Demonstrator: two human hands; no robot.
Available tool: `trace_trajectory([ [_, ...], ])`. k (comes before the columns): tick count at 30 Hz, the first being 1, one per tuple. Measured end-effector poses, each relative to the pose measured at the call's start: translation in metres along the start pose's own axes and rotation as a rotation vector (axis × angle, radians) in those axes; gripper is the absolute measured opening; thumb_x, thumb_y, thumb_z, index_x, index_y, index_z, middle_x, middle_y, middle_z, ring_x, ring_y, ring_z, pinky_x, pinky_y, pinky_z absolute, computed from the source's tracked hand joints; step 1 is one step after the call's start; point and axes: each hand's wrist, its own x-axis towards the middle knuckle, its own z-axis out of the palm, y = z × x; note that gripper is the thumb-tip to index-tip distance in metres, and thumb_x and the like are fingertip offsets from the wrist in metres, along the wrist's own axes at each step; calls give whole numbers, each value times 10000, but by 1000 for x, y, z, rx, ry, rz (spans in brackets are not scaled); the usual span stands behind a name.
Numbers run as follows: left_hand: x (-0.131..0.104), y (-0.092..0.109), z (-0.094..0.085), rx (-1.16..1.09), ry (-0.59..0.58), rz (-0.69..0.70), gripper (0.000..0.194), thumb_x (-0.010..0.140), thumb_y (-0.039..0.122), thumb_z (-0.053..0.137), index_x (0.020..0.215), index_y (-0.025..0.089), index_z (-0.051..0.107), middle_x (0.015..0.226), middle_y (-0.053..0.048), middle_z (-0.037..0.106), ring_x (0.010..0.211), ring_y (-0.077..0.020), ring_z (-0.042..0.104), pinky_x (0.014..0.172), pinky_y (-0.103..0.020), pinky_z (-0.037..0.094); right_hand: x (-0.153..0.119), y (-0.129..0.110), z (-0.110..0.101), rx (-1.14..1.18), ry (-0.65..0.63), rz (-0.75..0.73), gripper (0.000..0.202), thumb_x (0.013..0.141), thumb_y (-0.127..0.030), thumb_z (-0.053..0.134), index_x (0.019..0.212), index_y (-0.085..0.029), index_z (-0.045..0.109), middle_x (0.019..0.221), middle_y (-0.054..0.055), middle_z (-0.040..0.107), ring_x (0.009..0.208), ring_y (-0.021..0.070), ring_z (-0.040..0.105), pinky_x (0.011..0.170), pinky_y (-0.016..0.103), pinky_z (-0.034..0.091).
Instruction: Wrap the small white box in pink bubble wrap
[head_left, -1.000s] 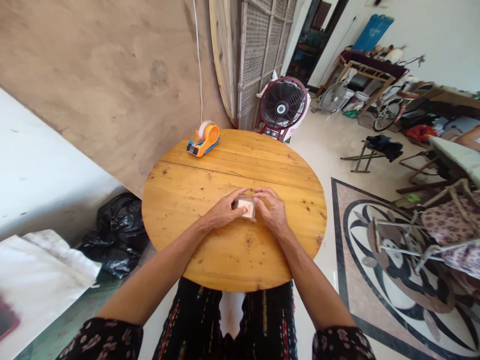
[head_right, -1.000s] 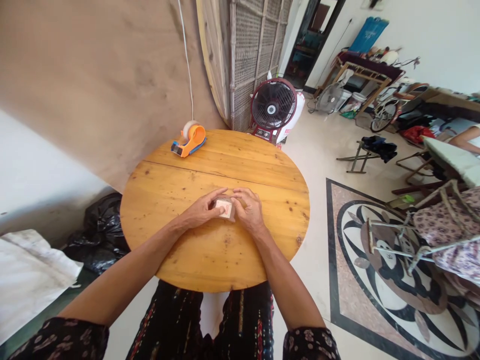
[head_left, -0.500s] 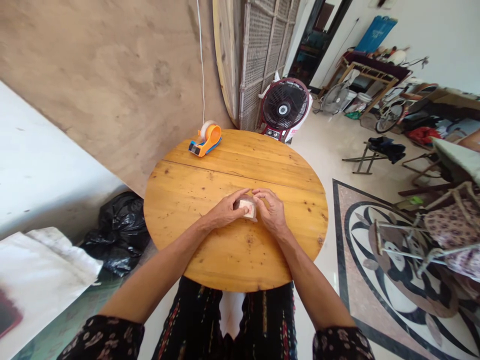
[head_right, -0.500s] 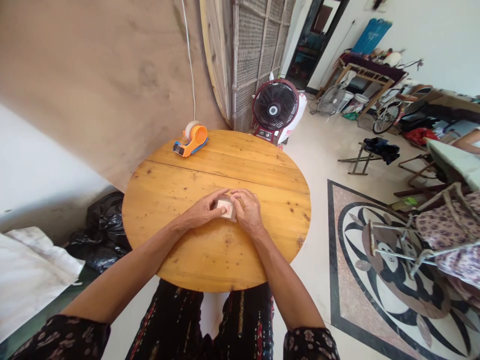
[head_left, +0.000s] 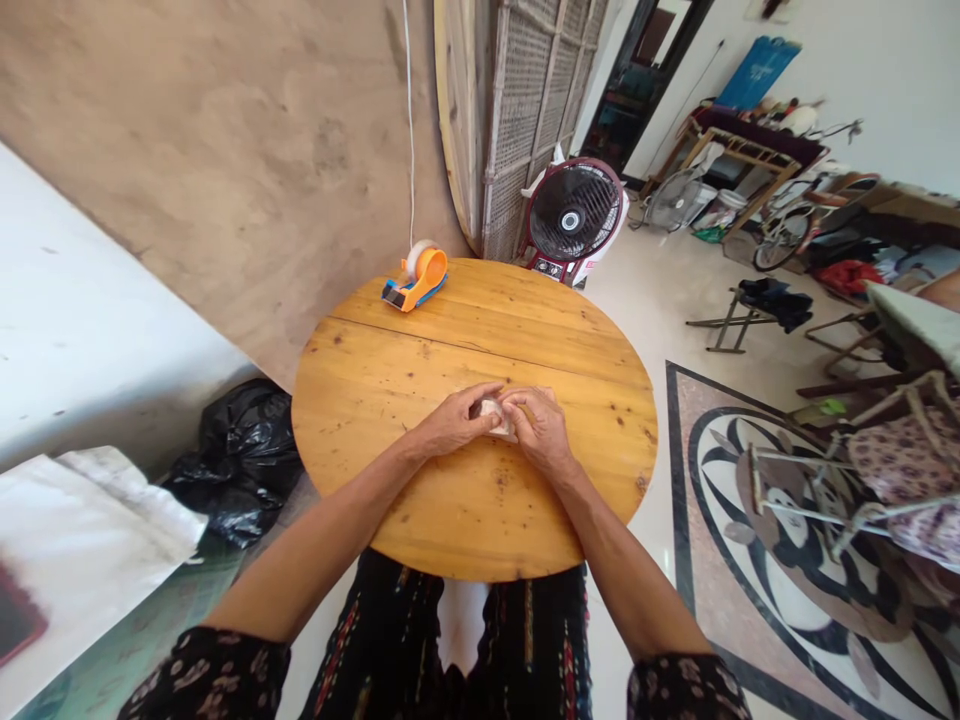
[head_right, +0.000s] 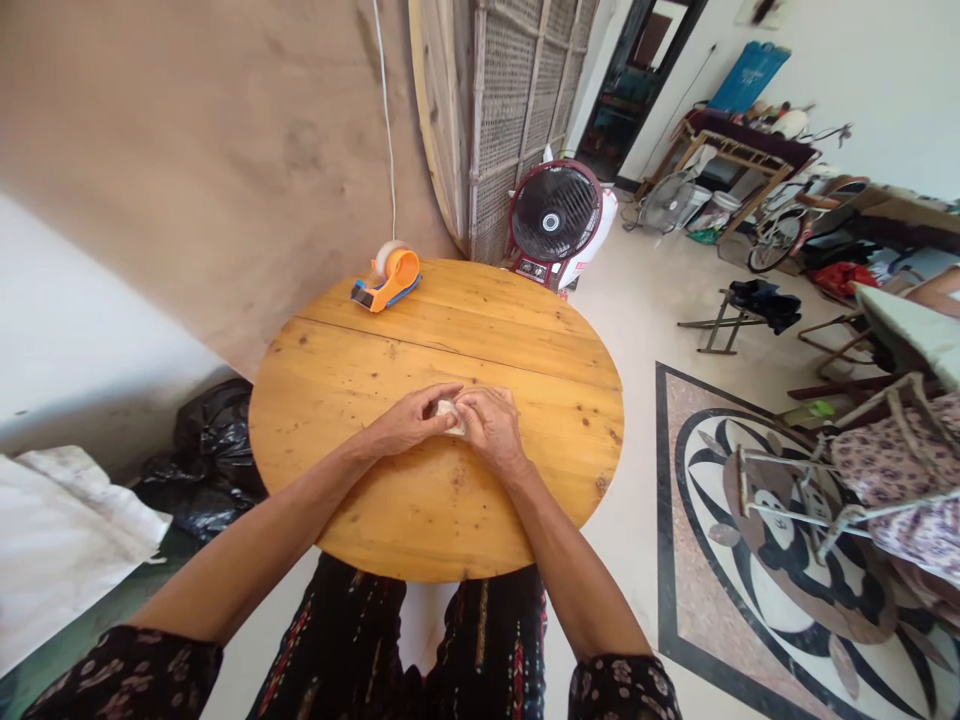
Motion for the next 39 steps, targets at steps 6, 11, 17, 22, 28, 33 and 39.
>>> trace_trajectory([
  [6,1,-2,0,-5,-7,22,546,838,418,615,1307,146,547,1282,-111,619,1118,-246,595,985,-375,466,-2,-1,0,-64,-26,-81,183,955,-267,486,835,-236,621,910,30,740,902,188,670,860,375,411],
  [11,1,-1,-2,-24,-46,42,445,854,401,575,1224,156,605,1159,-97,662,987,-223,617,888,-351,492,-4,1,-2,-123,-63,-148,146,942,-224,512,861,-225,633,976,40,745,910,188,669,842,374,393],
  [17,1,6,-13,-96,-202,15,560,706,249,604,1258,158,573,1209,-91,649,1049,-254,608,903,-365,492,-6,2,-3,-161,-116,-178,161,952,-224,507,892,-235,656,1011,38,750,917,173,676,849,376,384],
  [22,1,1,-15,-119,-178,-71,658,712,285,651,1342,157,508,1296,-111,607,1127,-271,591,966,-394,471,-9,4,-11,-229,-149,-264,146,916,-199,535,948,-251,667,1106,37,730,984,198,661,871,411,375],
  [28,1,-11,-15,-184,-170,-52,665,738,327,692,1357,182,498,1343,-116,580,1200,-272,561,1015,-423,446,-11,-3,-16,-242,-186,-315,144,862,-253,585,955,-268,695,1103,48,729,1095,251,618,907,464,375],
  [33,-1,-5,-14,-189,-168,-71,644,741,268,663,1354,170,491,1292,-116,610,1127,-260,602,975,-410,473,-11,-2,-18,-111,26,-227,82,829,-254,609,827,-258,691,997,39,741,955,232,660,841,439,431],
  [39,-3,1,-14,-59,-131,-32,698,706,190,601,1390,187,460,1375,-111,557,1173,-266,584,1015,-412,460,-9,10,-26,-73,206,23,140,836,-296,581,925,-228,665,1063,100,700,995,253,652,872,447,458],
])
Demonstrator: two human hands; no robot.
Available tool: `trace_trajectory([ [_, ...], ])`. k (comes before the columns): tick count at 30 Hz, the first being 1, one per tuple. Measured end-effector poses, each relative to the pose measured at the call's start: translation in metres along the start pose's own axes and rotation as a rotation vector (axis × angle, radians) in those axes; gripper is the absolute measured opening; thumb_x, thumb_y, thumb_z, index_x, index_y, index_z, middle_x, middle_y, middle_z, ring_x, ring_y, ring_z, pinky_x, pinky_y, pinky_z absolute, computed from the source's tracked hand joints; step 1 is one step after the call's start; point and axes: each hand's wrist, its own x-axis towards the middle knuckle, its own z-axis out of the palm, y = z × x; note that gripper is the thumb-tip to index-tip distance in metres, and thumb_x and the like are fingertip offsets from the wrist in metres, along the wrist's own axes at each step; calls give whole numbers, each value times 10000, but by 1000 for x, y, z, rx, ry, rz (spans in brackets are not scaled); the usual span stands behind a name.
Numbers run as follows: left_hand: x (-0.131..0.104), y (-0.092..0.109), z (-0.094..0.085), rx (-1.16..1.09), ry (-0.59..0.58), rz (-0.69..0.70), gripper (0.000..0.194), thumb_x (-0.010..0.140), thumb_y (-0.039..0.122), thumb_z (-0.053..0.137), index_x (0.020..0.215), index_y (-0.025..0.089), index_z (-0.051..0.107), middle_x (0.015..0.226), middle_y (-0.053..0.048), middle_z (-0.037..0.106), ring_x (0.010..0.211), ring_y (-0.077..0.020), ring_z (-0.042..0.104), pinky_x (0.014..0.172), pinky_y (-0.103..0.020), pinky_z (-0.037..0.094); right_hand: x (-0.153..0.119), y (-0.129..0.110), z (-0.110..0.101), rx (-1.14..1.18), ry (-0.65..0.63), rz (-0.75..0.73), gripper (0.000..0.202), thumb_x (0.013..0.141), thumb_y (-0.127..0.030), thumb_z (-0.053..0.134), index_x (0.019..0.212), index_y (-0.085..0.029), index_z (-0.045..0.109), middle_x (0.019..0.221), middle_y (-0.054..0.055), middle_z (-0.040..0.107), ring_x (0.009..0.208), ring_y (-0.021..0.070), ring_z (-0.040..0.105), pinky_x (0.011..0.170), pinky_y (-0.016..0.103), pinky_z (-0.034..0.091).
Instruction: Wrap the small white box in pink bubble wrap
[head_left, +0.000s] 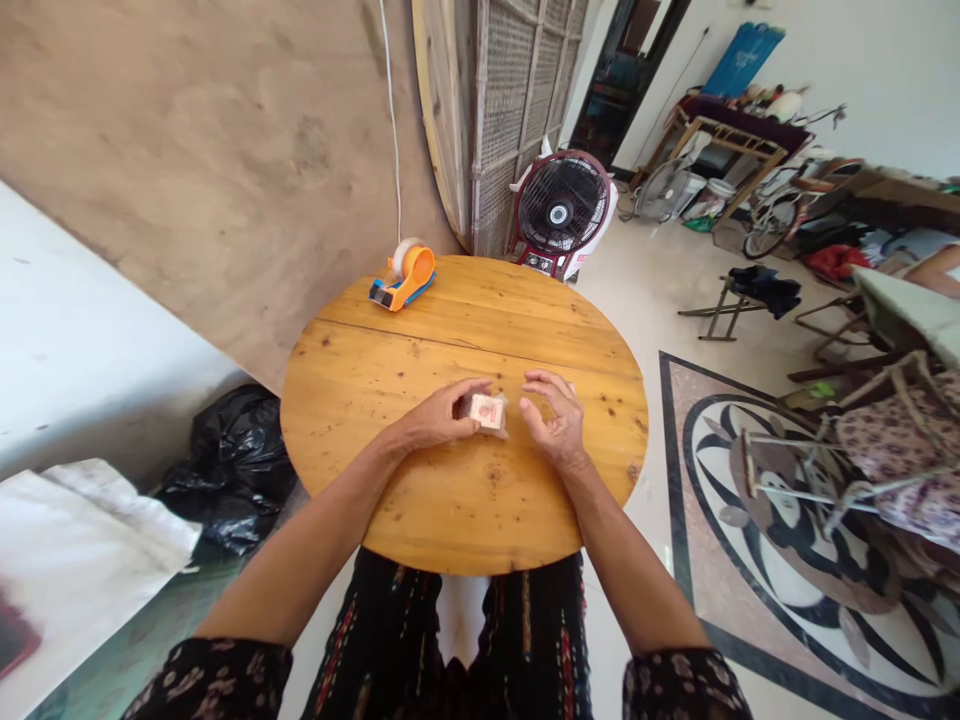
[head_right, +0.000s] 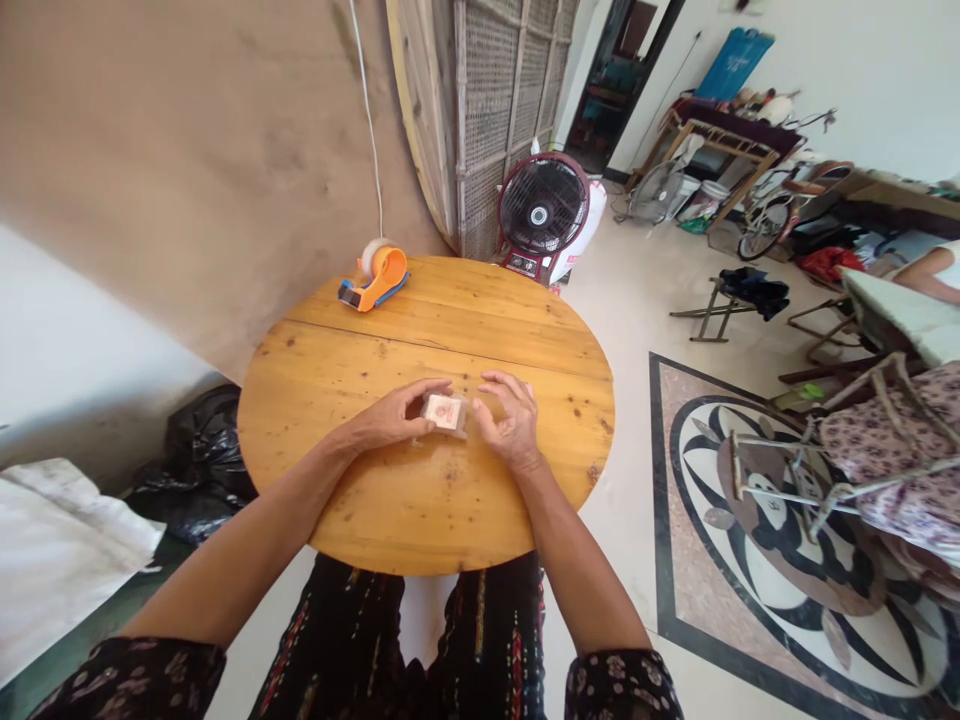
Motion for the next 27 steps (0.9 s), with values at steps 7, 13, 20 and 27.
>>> trace_trajectory([
  [7,-1,0,-4,39,69,15,737,729,278,638,1426,183,418,1400,-137,528,1247,-299,537,1078,-467,403,-1,3,5,31,-205,80,413,834,-392,612,1214,-237,570,1275,120,608,1184,288,571,1002,488,406],
  [13,-3,-5,-11,-10,8,28,856,719,333,678,1475,152,320,1470,-188,436,1319,-328,474,1084,-479,398,-5,9,9,71,-514,87,905,756,-582,693,1487,-245,280,1438,167,482,1220,320,555,1012,519,413],
  [20,-7,4,-10,92,30,13,803,735,317,682,1458,179,363,1470,-126,462,1319,-300,476,1108,-428,387,-8,12,14,-4,-508,45,846,776,-515,700,1480,-235,325,1288,153,620,1166,330,588,973,523,419],
  [27,-5,2,-6,17,35,-5,709,799,355,650,1445,205,399,1452,-94,493,1296,-285,502,1099,-434,401,-9,7,17,-32,-450,105,700,810,-428,675,1426,-218,420,1279,139,634,1144,308,600,975,488,422],
])
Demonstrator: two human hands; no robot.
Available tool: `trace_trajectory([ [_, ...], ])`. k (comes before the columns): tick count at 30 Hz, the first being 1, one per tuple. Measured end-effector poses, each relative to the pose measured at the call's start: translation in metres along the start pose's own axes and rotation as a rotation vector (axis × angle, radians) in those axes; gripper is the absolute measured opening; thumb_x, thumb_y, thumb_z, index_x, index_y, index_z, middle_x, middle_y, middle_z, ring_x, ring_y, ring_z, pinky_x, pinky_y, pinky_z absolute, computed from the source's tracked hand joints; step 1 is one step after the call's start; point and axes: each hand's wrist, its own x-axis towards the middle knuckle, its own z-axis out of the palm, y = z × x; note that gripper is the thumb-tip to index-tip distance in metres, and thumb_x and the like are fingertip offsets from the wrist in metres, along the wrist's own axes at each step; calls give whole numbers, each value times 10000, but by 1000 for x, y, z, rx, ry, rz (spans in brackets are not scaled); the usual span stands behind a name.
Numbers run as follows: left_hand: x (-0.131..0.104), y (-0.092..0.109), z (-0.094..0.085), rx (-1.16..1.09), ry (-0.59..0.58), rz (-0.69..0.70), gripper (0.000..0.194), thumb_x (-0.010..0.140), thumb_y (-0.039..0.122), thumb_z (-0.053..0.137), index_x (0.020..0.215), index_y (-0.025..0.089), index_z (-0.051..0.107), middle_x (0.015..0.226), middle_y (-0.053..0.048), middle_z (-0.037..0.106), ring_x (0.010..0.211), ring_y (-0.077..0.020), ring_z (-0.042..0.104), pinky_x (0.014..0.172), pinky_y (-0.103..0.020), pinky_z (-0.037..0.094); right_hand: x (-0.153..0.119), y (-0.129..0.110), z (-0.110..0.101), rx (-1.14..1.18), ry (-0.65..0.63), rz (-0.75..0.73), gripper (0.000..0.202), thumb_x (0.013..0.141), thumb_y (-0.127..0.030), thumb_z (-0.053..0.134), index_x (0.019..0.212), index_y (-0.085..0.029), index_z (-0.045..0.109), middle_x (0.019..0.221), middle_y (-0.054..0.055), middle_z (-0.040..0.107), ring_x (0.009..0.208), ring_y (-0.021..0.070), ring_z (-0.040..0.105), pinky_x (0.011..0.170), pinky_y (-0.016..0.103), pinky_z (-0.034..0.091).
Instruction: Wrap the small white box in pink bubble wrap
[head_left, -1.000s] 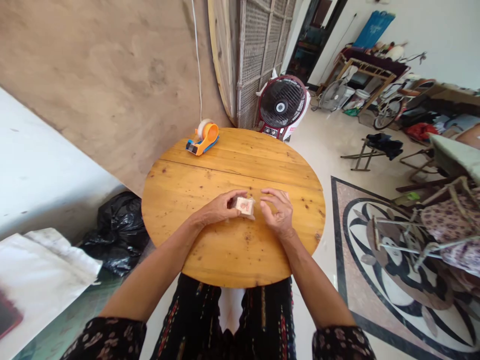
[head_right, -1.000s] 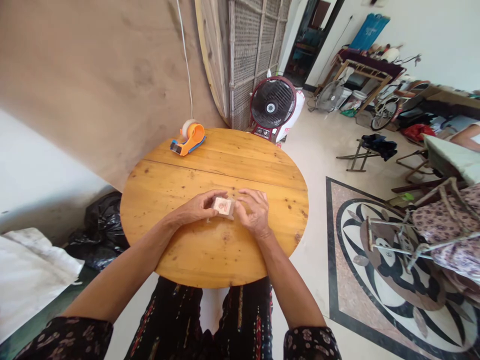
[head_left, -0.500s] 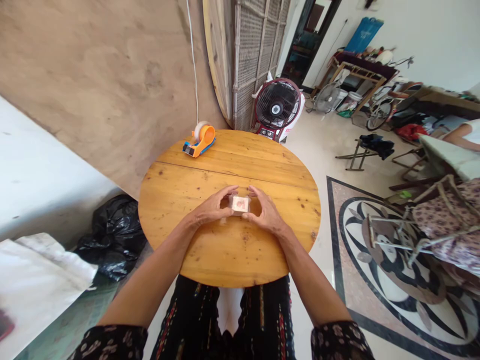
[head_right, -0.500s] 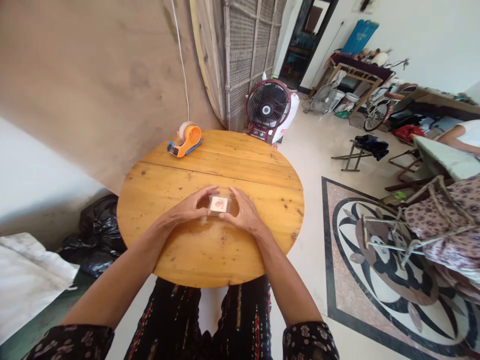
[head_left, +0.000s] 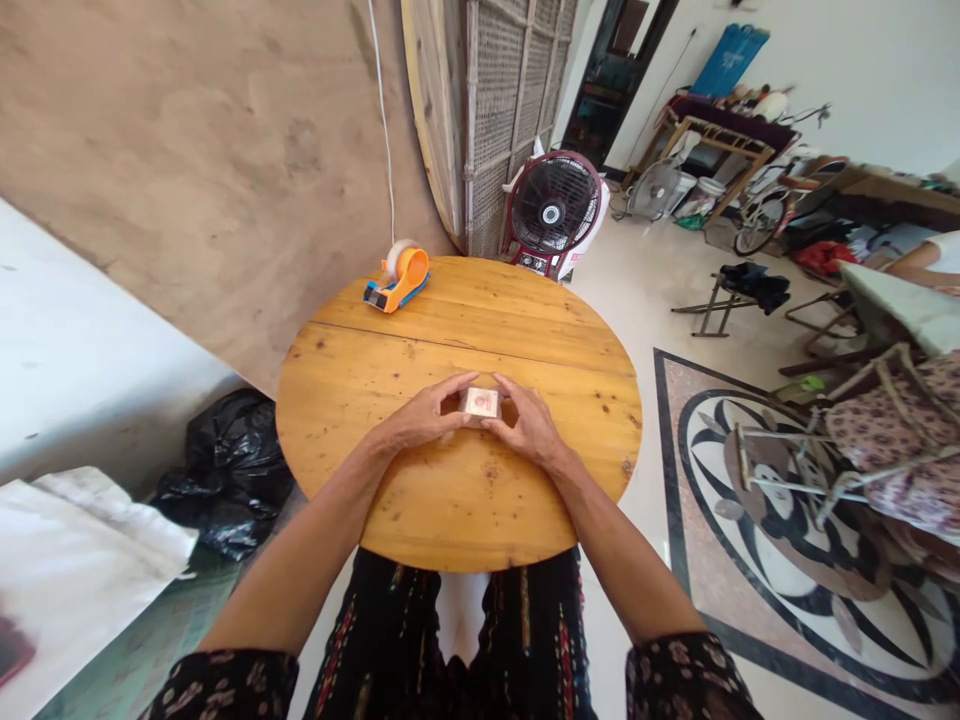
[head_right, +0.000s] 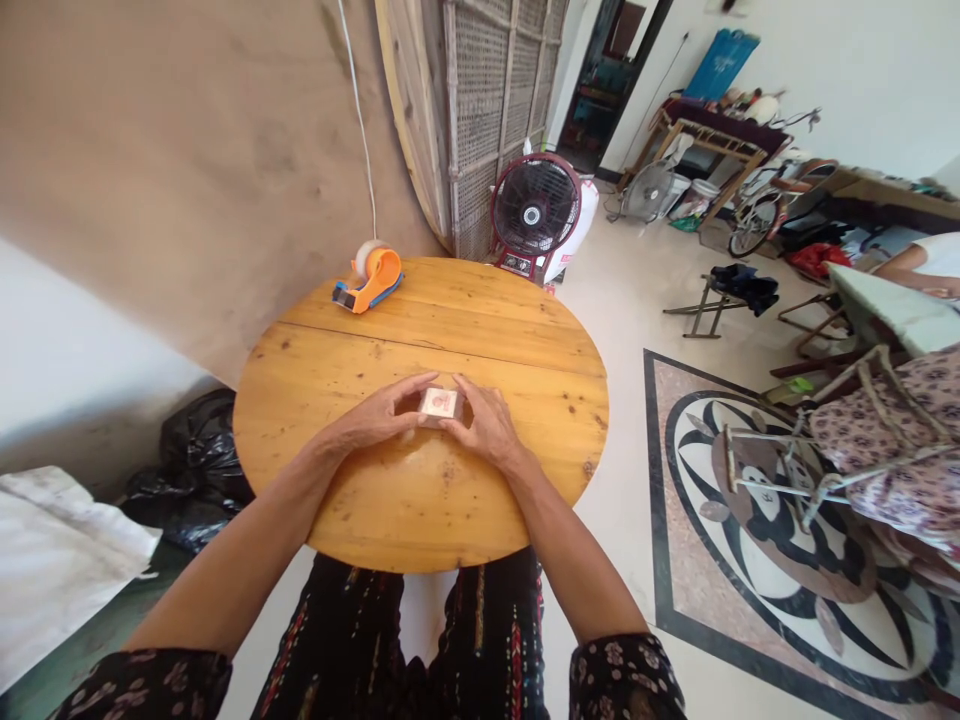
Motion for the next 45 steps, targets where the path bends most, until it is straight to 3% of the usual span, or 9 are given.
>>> trace_trajectory([
  [4,1,-6,3,-46,14,15,713,798,365,659,1447,211,408,1467,-98,477,1309,-305,489,1104,-458,393,1,-1,0,-5,-23,20,696,813,-431,663,1424,-205,417,1318,139,608,1180,306,580,998,481,405],
  [9,3,-11,0,-178,41,15,832,771,415,694,1486,179,342,1481,-174,436,1289,-338,499,1068,-497,406,3,0,-2,26,-59,-12,861,760,-564,690,1468,-227,335,1412,145,520,1243,323,531,1016,495,387],
  [13,6,-14,-5,-187,201,11,776,785,471,668,1441,148,406,1362,-189,545,1220,-310,548,1027,-481,427,4,0,-4,38,-65,2,913,735,-593,703,1479,-233,315,1424,148,503,1252,328,520,1022,502,380],
  [17,9,-15,-5,-121,337,-74,664,784,522,633,1287,97,556,1173,-164,648,975,-253,640,872,-411,505,4,-1,-6,40,-81,13,913,741,-571,707,1485,-225,307,1433,152,499,1265,334,513,1031,507,368],
  [22,12,-13,3,-7,308,-53,580,764,483,648,1187,87,619,1107,-137,665,867,-206,642,794,-351,519,2,0,-6,23,-95,18,868,766,-505,702,1487,-217,313,1338,138,585,1222,325,541,1019,506,371],
  [31,9,-1,6,55,197,1,310,820,383,599,980,136,695,960,-80,697,866,-197,644,774,-303,505,1,-2,0,-48,29,-16,734,738,-413,726,1394,-208,467,1203,115,660,1081,294,600,983,470,411],
  [35,9,0,7,-34,148,-26,340,826,381,597,1041,127,666,983,-80,689,847,-185,641,753,-293,510,1,-6,-1,-27,20,22,700,727,-377,736,1363,-200,503,1218,118,661,1097,289,600,981,458,418],
  [39,10,-7,8,-29,188,5,495,833,364,594,1266,123,574,1049,-94,656,847,-178,631,734,-295,514,2,-5,-2,14,-18,36,714,741,-385,731,1384,-207,475,1306,124,619,1168,292,582,1012,473,394],
  [45,8,-12,5,191,174,244,351,886,299,536,1179,164,675,1065,-92,654,934,-188,608,833,-324,495,2,-3,-2,16,-25,52,733,757,-403,720,1407,-203,447,1269,130,640,1159,292,590,1008,471,399],
])
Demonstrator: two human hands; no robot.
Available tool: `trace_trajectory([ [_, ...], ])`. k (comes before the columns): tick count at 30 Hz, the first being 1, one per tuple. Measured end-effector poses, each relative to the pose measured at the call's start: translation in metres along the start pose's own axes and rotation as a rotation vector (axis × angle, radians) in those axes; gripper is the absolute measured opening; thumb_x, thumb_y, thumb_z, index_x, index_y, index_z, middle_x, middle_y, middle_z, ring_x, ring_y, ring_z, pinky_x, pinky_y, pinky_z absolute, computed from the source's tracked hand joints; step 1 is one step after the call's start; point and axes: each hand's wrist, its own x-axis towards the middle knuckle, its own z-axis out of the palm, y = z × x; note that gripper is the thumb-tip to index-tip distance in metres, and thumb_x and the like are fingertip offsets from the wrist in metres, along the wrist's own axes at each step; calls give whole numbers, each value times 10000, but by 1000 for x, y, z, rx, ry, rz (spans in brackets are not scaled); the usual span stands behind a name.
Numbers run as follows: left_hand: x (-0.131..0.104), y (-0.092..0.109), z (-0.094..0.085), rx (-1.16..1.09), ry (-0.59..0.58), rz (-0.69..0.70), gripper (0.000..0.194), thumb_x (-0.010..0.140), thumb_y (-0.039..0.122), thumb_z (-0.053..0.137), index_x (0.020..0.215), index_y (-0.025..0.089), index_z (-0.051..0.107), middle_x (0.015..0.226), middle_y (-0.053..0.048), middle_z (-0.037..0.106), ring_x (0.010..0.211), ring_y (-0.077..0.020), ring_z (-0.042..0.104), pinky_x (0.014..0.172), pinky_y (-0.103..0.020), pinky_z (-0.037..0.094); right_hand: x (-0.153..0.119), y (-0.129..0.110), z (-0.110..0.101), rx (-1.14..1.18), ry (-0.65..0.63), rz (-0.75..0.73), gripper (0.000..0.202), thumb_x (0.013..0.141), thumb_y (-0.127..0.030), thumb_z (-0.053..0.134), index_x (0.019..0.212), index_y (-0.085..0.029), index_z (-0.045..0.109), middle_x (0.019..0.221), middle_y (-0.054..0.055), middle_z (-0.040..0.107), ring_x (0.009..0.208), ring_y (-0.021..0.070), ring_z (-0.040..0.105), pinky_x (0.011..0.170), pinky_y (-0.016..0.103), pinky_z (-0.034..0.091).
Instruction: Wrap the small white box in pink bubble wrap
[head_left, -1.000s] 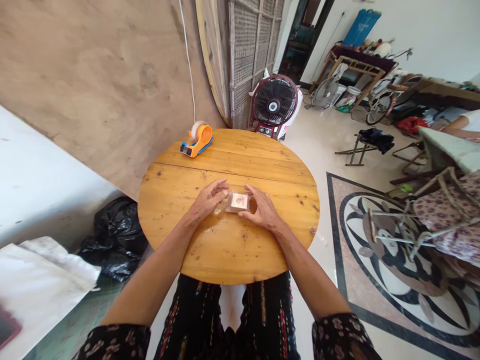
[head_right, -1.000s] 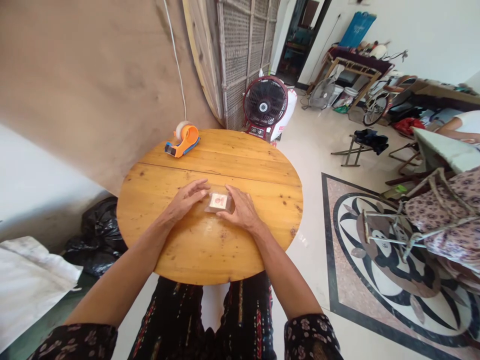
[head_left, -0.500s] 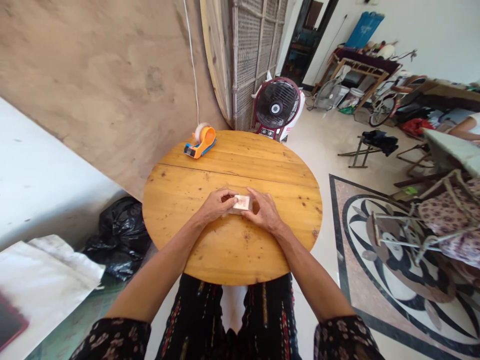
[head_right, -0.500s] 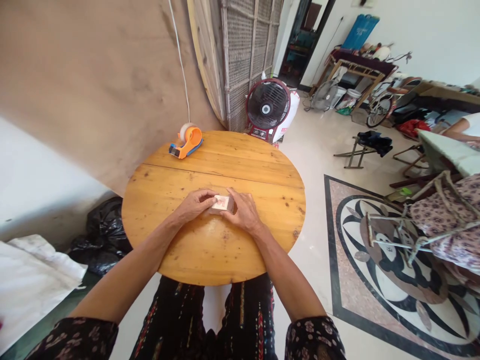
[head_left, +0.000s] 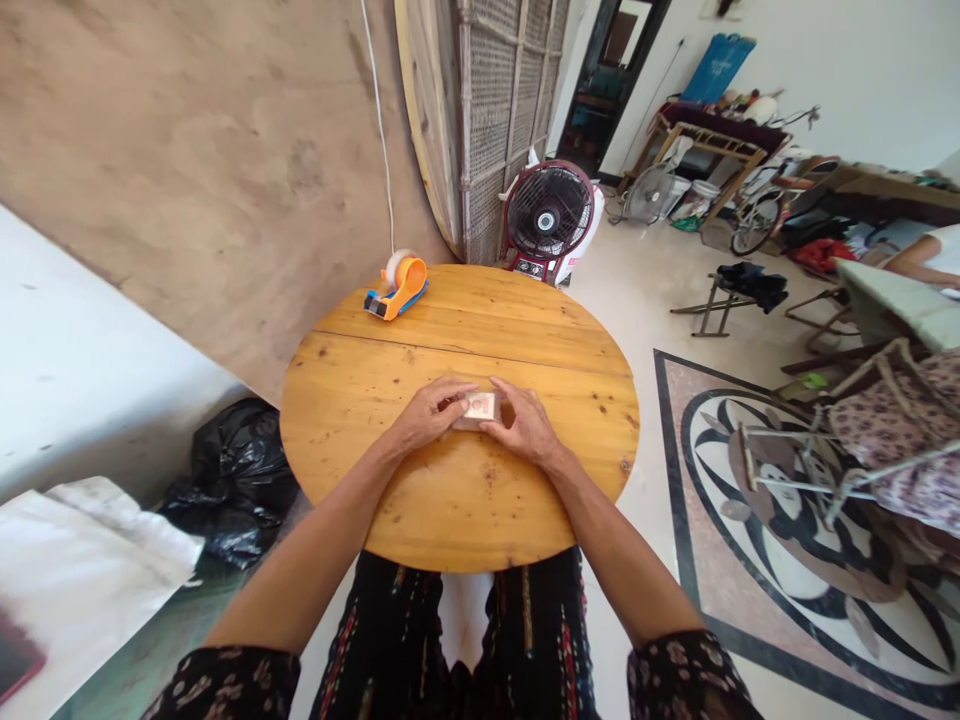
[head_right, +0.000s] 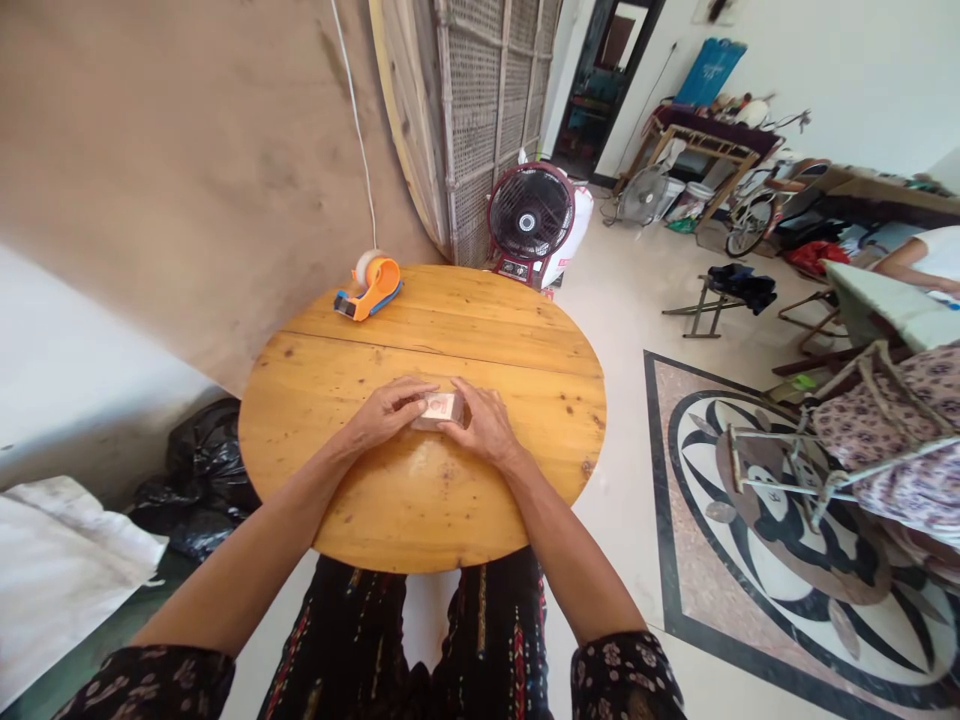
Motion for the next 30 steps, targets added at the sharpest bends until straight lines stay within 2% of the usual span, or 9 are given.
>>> trace_trajectory([
  [4,1,0,-1,65,10,79,310,907,262,494,1102,171,718,1000,-86,659,922,-182,606,834,-320,487,0,1,2,4,-5,-4,732,770,-425,714,1412,-203,442,1278,132,637,1181,294,580,1020,477,387],
  [9,1,1,2,77,12,40,309,903,290,491,1075,187,727,944,-74,656,888,-184,602,827,-329,488,0,2,0,11,-26,1,752,765,-461,711,1422,-225,430,1302,129,619,1193,297,574,1021,484,390],
  [12,-1,2,1,48,25,4,333,891,324,521,1141,192,696,1059,-85,627,973,-199,595,861,-336,489,0,3,-4,33,-72,-9,853,729,-517,731,1450,-218,388,1331,140,593,1219,311,554,1030,494,388],
  [15,-4,2,-2,-28,36,-97,537,840,366,593,1341,179,548,1245,-125,552,1047,-234,589,851,-351,509,-1,3,-7,32,-93,-10,875,726,-506,733,1462,-206,366,1355,151,569,1226,319,544,1037,506,383],
  [17,-5,0,-4,-84,-12,-138,697,797,382,642,1428,171,436,1324,-148,516,1127,-269,569,906,-385,501,-1,3,-8,25,-93,-9,832,739,-461,724,1452,-206,380,1351,149,571,1216,319,549,1033,511,388],
  [21,-7,0,-7,-6,-162,-65,849,697,302,738,1457,173,382,1418,-155,465,1286,-309,470,1083,-455,384,-2,5,-5,15,-49,-10,737,760,-387,694,1421,-205,423,1295,138,613,1167,313,582,1005,514,416],
  [28,-5,5,-4,101,-23,-8,777,749,254,692,1458,215,376,1317,-112,574,1227,-272,525,1087,-451,382,0,7,0,26,76,-58,664,789,-403,679,1389,-223,459,1296,126,619,1170,302,591,1021,507,414],
  [30,-5,5,-4,153,-25,-16,740,751,249,682,1438,209,411,1334,-117,564,1241,-277,511,1094,-454,373,0,6,0,13,47,-36,666,797,-415,673,1393,-215,454,1316,133,609,1187,309,581,1020,515,408],
])
